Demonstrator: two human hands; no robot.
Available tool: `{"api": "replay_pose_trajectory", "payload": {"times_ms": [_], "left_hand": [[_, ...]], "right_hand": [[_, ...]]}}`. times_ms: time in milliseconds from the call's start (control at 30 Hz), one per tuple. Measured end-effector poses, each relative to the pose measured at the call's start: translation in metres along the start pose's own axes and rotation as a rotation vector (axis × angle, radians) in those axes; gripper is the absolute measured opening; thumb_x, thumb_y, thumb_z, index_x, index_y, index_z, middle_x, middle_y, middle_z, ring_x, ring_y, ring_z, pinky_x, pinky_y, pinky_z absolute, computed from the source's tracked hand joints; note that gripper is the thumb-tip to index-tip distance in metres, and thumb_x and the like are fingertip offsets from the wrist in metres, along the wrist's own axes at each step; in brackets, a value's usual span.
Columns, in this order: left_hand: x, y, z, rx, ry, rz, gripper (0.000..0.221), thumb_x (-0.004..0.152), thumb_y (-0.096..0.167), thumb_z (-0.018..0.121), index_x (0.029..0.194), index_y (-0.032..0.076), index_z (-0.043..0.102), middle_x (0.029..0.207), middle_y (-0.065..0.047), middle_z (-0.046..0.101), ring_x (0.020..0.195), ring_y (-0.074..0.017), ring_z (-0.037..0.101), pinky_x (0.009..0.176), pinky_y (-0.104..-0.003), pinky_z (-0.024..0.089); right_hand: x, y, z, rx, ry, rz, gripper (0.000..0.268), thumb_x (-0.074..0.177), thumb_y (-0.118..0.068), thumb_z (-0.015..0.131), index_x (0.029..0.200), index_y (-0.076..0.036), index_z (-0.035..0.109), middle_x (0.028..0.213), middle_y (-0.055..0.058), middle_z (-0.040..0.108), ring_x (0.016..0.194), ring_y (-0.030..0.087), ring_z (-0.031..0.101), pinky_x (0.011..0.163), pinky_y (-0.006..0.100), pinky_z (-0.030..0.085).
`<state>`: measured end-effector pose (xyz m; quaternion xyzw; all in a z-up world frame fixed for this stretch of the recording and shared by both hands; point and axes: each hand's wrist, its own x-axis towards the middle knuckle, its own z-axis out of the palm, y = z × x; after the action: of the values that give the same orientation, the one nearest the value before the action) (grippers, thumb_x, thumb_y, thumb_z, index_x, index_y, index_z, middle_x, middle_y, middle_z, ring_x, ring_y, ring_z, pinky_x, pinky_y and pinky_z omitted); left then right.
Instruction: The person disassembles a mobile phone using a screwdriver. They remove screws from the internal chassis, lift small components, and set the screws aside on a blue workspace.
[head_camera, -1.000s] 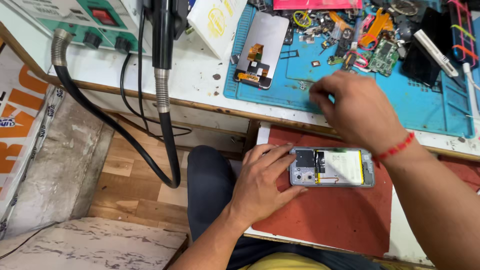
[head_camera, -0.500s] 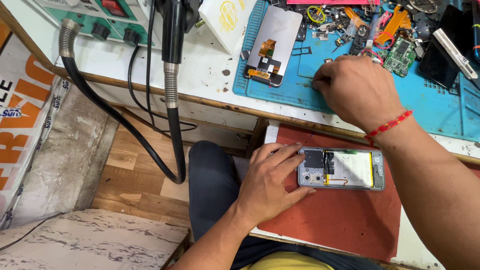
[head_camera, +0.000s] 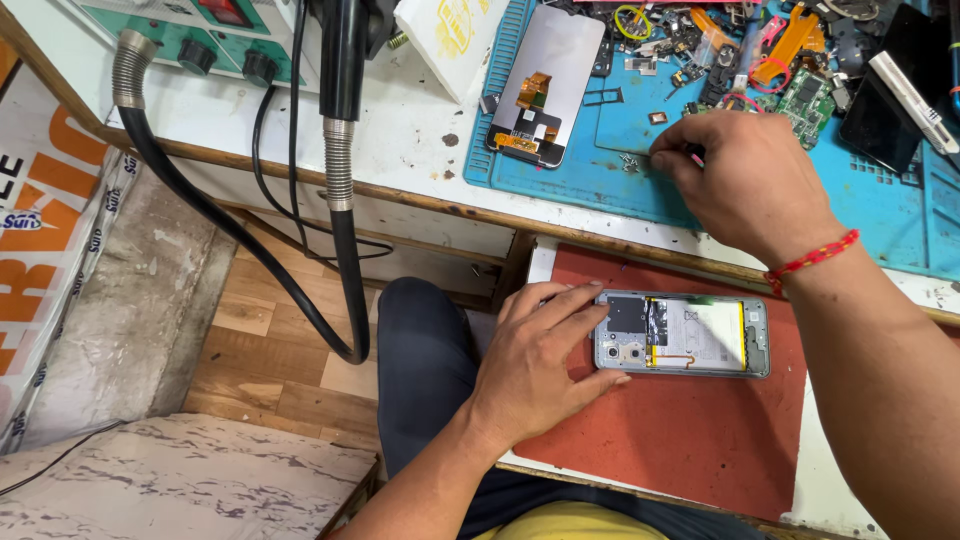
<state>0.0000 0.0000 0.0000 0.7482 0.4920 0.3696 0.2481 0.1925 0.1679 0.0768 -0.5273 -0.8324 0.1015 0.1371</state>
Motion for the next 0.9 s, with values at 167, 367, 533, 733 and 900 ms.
{"api": "replay_pose_trajectory", "payload": {"times_ms": [167, 367, 533, 733, 900], "left_hand": [[0.000, 0.000, -0.001, 0.002, -0.001, 0.003, 0.069, 0.069, 0.039, 0.091, 0.122, 0.000, 0.072, 0.138, -0.011, 0.066, 0.125, -0.0257, 0.057, 0.112, -0.045, 0.043], [0.000, 0.000, -0.002, -0.004, 0.001, -0.002, 0.068, 0.070, 0.038, 0.091, 0.123, 0.001, 0.072, 0.138, -0.010, 0.066, 0.126, -0.0255, 0.057, 0.113, -0.045, 0.043], [0.000, 0.000, -0.003, -0.002, 0.006, 0.003, 0.068, 0.070, 0.037, 0.091, 0.123, 0.000, 0.072, 0.139, -0.010, 0.066, 0.126, -0.0259, 0.057, 0.113, -0.045, 0.042], [-0.001, 0.000, -0.001, -0.003, 0.002, -0.002, 0.067, 0.071, 0.037, 0.091, 0.123, 0.001, 0.072, 0.138, -0.010, 0.067, 0.126, -0.0256, 0.057, 0.113, -0.045, 0.042], [-0.001, 0.001, -0.003, -0.007, 0.006, 0.008, 0.067, 0.070, 0.037, 0.090, 0.123, 0.000, 0.072, 0.140, -0.011, 0.066, 0.126, -0.0269, 0.057, 0.112, -0.045, 0.042]], "right_hand": [[0.002, -0.004, 0.004, -0.022, 0.042, -0.091, 0.013, 0.092, -0.019, 0.075, 0.100, -0.010, 0.079, 0.090, 0.016, 0.074, 0.079, 0.036, 0.070, 0.073, 0.045, 0.055], [0.000, -0.007, 0.001, -0.158, 0.046, -0.164, 0.009, 0.095, -0.020, 0.074, 0.099, -0.016, 0.080, 0.095, 0.007, 0.074, 0.084, 0.034, 0.069, 0.070, 0.046, 0.055], [0.005, -0.005, -0.003, -0.271, -0.009, -0.286, 0.012, 0.095, -0.021, 0.069, 0.101, -0.018, 0.079, 0.098, 0.003, 0.072, 0.086, 0.032, 0.069, 0.069, 0.045, 0.055], [0.012, 0.002, -0.002, -0.290, -0.056, -0.337, 0.015, 0.097, -0.020, 0.065, 0.104, -0.017, 0.078, 0.103, 0.004, 0.071, 0.088, 0.032, 0.070, 0.072, 0.045, 0.056], [0.003, 0.004, -0.003, -0.262, -0.010, -0.301, 0.017, 0.096, -0.017, 0.066, 0.107, -0.019, 0.079, 0.103, 0.006, 0.072, 0.090, 0.032, 0.069, 0.075, 0.046, 0.057]]}}
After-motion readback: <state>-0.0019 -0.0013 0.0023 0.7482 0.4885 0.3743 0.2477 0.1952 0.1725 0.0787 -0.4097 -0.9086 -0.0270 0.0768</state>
